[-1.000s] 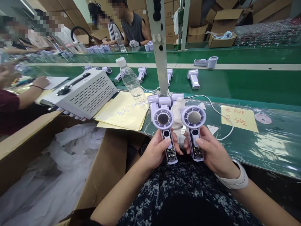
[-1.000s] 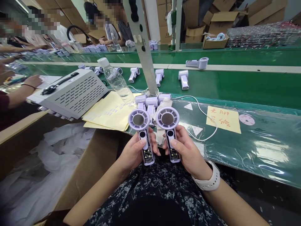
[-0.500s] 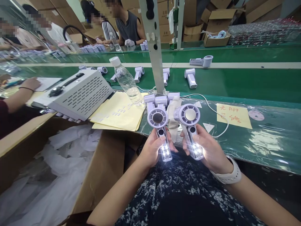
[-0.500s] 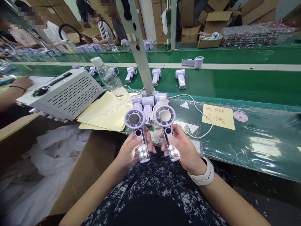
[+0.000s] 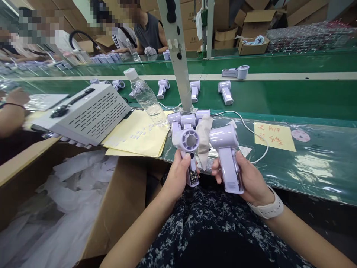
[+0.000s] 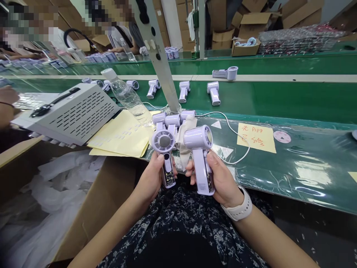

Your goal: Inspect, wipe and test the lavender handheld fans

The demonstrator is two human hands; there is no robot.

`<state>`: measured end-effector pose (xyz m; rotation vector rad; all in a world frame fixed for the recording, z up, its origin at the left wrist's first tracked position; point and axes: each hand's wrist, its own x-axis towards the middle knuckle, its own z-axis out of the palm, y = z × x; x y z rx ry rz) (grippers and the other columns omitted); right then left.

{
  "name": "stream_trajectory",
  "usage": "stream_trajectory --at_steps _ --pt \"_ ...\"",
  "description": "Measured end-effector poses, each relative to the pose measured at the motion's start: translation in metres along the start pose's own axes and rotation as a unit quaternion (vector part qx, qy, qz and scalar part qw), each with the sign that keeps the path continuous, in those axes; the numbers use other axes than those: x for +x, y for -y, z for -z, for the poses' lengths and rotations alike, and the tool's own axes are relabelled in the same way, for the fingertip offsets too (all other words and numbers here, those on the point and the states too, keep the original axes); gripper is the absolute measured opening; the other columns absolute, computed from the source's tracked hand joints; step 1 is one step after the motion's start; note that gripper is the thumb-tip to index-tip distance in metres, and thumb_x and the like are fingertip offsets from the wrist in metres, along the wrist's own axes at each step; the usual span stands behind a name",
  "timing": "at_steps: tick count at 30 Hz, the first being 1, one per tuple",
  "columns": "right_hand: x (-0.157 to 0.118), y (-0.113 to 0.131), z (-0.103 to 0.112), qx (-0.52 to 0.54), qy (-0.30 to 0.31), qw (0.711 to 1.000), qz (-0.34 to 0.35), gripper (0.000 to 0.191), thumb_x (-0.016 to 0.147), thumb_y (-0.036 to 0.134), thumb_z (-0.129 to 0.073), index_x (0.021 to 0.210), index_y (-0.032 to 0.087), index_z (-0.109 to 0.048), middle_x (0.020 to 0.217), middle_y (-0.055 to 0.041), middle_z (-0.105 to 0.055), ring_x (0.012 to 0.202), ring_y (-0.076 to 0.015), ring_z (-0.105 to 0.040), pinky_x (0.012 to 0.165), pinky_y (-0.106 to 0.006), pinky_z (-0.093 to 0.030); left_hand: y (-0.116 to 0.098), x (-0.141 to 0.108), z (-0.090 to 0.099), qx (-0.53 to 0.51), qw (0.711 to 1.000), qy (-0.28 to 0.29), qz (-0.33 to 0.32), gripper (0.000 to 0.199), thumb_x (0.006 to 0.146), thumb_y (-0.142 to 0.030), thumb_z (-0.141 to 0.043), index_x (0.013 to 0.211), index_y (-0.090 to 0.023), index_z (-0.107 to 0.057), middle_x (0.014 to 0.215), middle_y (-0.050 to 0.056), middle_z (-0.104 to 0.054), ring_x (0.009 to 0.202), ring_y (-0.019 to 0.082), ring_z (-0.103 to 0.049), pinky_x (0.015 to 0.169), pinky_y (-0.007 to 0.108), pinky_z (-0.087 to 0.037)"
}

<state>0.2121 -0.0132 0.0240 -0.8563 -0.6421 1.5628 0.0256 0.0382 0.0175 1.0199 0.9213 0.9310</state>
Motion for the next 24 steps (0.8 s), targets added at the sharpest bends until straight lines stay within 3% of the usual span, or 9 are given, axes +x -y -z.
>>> stream_trajectory --at_steps 5,9,14,20,22,24 --pt "-0.007 0.008 -0.005 0.008 -0.039 0.999 -0.005 0.038 0.087 0.058 -0.072 0.101 0.023 -0.074 0.095 -0.0064 -0.079 0.083 -0.022 -0.074 0.075 -0.035 -0.063 -0.025 -0.022 -0.006 -0.037 0.993 0.111 0.017 0.041 0.093 -0.043 -0.063 0.124 -0.023 -0.047 0.112 0.009 -0.071 0.077 0.023 -0.074 0.065 0.034 -0.059" --pt "-0.017 0.016 -0.013 0.009 -0.003 1.0 0.005 0.032 0.086 0.055 -0.074 0.101 0.026 -0.078 0.101 -0.0085 -0.079 0.09 -0.0295 -0.075 0.072 -0.044 -0.066 -0.045 -0.039 -0.012 -0.06 0.987 0.151 0.018 0.047 0.09 -0.038 -0.07 0.125 -0.027 -0.041 0.114 0.01 -0.073 0.091 0.027 -0.076 0.071 0.036 -0.062" --pt "-0.016 0.016 -0.01 -0.026 -0.033 0.999 0.009 0.032 0.081 0.053 -0.079 0.092 0.023 -0.078 0.091 -0.0088 -0.079 0.076 -0.0282 -0.073 0.069 -0.045 -0.064 -0.043 -0.034 -0.013 -0.089 0.987 0.131 0.017 0.054 0.085 -0.039 -0.078 0.124 -0.028 -0.041 0.107 0.007 -0.074 0.085 0.025 -0.076 0.075 0.038 -0.062" --pt "-0.008 0.01 -0.01 0.047 -0.055 0.995 -0.066 0.028 0.094 0.043 -0.057 0.102 0.022 -0.074 0.096 -0.0082 -0.075 0.091 -0.0265 -0.071 0.084 -0.043 -0.061 -0.024 -0.017 -0.013 -0.146 0.978 0.115 0.092 0.07 0.061 -0.036 -0.095 0.117 -0.018 -0.056 0.082 0.0 -0.065 0.07 0.015 -0.067 0.066 0.026 -0.054" --pt "-0.008 0.01 -0.011 0.06 -0.055 0.993 -0.085 0.03 0.095 0.043 -0.053 0.098 0.021 -0.073 0.087 -0.007 -0.072 0.082 -0.0225 -0.068 0.08 -0.038 -0.06 -0.021 -0.015 -0.012 -0.157 0.975 0.102 0.117 0.064 0.061 -0.035 -0.095 0.111 -0.017 -0.059 0.078 -0.002 -0.062 0.065 0.012 -0.063 0.064 0.023 -0.051" --pt "-0.009 0.011 -0.013 0.073 -0.054 0.991 -0.094 0.03 0.095 0.043 -0.052 0.093 0.02 -0.071 0.08 -0.0057 -0.069 0.071 -0.0191 -0.063 0.071 -0.034 -0.058 -0.021 -0.014 -0.011 -0.172 0.973 0.095 0.12 0.051 0.069 -0.042 -0.089 0.104 -0.015 -0.063 0.078 0.001 -0.063 0.064 0.012 -0.063 0.064 0.024 -0.05"
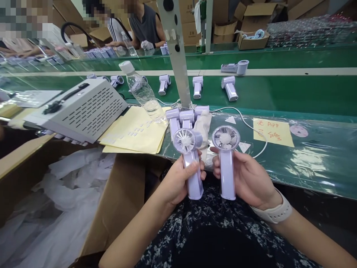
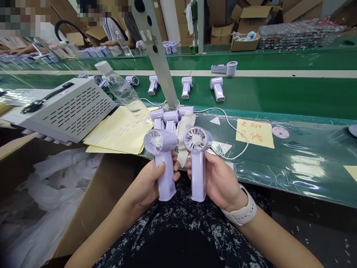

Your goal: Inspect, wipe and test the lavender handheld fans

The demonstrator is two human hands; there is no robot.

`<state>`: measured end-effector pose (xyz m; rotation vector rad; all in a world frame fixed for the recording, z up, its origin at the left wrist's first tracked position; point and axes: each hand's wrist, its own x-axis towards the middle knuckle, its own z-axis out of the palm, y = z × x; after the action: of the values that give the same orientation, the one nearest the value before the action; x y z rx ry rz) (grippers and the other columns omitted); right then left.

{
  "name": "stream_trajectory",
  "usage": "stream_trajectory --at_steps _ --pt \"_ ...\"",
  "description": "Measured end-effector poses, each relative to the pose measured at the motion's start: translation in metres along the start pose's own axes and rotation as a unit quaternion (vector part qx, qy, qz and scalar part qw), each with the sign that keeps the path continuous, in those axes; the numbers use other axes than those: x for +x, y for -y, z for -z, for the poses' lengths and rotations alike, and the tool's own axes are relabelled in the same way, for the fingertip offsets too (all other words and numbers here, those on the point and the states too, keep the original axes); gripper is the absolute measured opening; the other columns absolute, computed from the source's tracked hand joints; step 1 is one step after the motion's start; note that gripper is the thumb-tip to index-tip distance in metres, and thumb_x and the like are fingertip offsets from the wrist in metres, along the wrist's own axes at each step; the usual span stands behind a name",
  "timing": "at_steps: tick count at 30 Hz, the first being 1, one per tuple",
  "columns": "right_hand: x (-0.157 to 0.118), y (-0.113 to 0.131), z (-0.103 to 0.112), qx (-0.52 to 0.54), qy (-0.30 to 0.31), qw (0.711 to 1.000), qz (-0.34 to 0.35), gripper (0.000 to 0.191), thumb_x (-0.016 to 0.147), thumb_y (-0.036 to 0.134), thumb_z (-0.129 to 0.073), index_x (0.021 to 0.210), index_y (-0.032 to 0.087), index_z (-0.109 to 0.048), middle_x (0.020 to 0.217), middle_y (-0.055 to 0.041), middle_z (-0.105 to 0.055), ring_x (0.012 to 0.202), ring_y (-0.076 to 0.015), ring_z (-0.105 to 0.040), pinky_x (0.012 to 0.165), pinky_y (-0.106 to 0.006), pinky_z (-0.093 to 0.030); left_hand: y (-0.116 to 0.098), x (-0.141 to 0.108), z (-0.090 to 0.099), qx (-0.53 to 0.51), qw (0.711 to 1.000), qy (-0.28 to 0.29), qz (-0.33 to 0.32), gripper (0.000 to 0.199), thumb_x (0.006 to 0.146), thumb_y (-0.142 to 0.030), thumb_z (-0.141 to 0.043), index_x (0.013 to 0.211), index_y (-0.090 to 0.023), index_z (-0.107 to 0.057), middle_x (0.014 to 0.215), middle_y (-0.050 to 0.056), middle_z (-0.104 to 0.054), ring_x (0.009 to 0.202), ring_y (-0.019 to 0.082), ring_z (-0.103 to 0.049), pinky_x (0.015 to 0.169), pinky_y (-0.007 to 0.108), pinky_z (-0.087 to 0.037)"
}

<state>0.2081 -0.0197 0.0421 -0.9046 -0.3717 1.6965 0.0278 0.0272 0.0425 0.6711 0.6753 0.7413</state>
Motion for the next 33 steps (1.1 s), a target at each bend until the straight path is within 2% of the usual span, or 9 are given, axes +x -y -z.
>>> stream_trajectory --at_steps 4,7,10,17,19,22,26,30,33 --pt "-0.002 0.002 -0.005 0.002 0.024 1.0 0.02 0.029 0.094 0.044 -0.053 0.084 0.02 -0.065 0.074 -0.0049 -0.066 0.062 -0.0164 -0.057 0.06 -0.03 -0.052 -0.004 0.001 0.0 -0.046 0.998 0.049 -0.017 0.038 0.077 -0.043 -0.075 0.097 -0.012 -0.067 0.09 0.009 -0.071 0.067 0.018 -0.067 0.068 0.031 -0.053" --pt "-0.004 0.006 -0.006 -0.008 0.026 0.998 0.048 0.028 0.093 0.044 -0.053 0.084 0.02 -0.064 0.076 -0.0055 -0.064 0.063 -0.0183 -0.057 0.057 -0.031 -0.05 -0.005 0.001 0.0 -0.048 0.996 0.073 -0.031 0.035 0.078 -0.038 -0.073 0.103 -0.013 -0.065 0.093 0.01 -0.074 0.072 0.021 -0.07 0.073 0.033 -0.055" --pt "-0.003 0.01 -0.001 -0.018 0.018 0.996 0.082 0.024 0.09 0.045 -0.054 0.089 0.023 -0.065 0.077 -0.0059 -0.063 0.068 -0.0217 -0.059 0.055 -0.033 -0.05 -0.006 0.001 0.002 -0.027 0.996 0.07 -0.049 0.033 0.081 -0.031 -0.071 0.109 -0.015 -0.062 0.097 0.01 -0.075 0.077 0.023 -0.073 0.076 0.033 -0.056" --pt "0.0 0.008 0.007 -0.065 -0.018 0.988 0.137 0.026 0.092 0.046 -0.054 0.105 0.027 -0.068 0.089 -0.006 -0.071 0.078 -0.0248 -0.067 0.072 -0.042 -0.059 -0.006 -0.003 0.003 0.057 0.995 0.054 -0.067 0.047 0.077 -0.025 -0.082 0.119 -0.019 -0.062 0.108 0.01 -0.077 0.091 0.029 -0.077 0.085 0.041 -0.06" --pt "0.001 0.006 0.006 -0.05 -0.022 0.989 0.137 0.025 0.093 0.043 -0.056 0.112 0.03 -0.066 0.095 -0.0041 -0.073 0.082 -0.0239 -0.07 0.076 -0.043 -0.06 -0.005 -0.002 0.005 0.089 0.992 0.042 -0.079 0.052 0.076 -0.028 -0.085 0.122 -0.018 -0.062 0.111 0.012 -0.076 0.095 0.029 -0.076 0.087 0.042 -0.059" --pt "0.002 0.003 0.004 -0.022 -0.018 0.992 0.12 0.024 0.097 0.038 -0.055 0.118 0.03 -0.065 0.096 -0.0034 -0.075 0.081 -0.0214 -0.072 0.076 -0.039 -0.062 -0.003 0.001 0.008 0.106 0.99 0.041 -0.089 0.063 0.072 -0.035 -0.089 0.125 -0.018 -0.061 0.108 0.013 -0.077 0.094 0.028 -0.075 0.082 0.037 -0.06" --pt "0.004 0.002 0.003 -0.024 -0.041 0.995 0.09 0.023 0.099 0.036 -0.056 0.116 0.024 -0.066 0.09 -0.0051 -0.078 0.073 -0.0191 -0.073 0.069 -0.033 -0.063 -0.001 0.005 0.012 0.109 0.99 0.045 -0.079 0.067 0.069 -0.04 -0.09 0.125 -0.018 -0.061 0.105 0.013 -0.078 0.091 0.027 -0.076 0.077 0.033 -0.061" --pt "0.006 -0.001 0.004 -0.017 -0.064 0.995 0.078 0.022 0.097 0.035 -0.06 0.113 0.022 -0.068 0.091 -0.0057 -0.079 0.073 -0.0206 -0.074 0.067 -0.034 -0.063 -0.001 0.005 0.012 0.127 0.989 0.032 -0.075 0.071 0.068 -0.046 -0.09 0.127 -0.018 -0.061 0.111 0.016 -0.077 0.095 0.029 -0.075 0.078 0.035 -0.06" --pt "0.007 -0.002 0.005 -0.02 -0.065 0.995 0.076 0.021 0.096 0.035 -0.061 0.109 0.022 -0.07 0.091 -0.0059 -0.079 0.072 -0.0216 -0.074 0.066 -0.035 -0.063 -0.002 0.005 0.012 0.132 0.988 0.034 -0.072 0.074 0.065 -0.052 -0.09 0.123 -0.016 -0.062 0.107 0.016 -0.077 0.091 0.028 -0.075 0.076 0.034 -0.06"
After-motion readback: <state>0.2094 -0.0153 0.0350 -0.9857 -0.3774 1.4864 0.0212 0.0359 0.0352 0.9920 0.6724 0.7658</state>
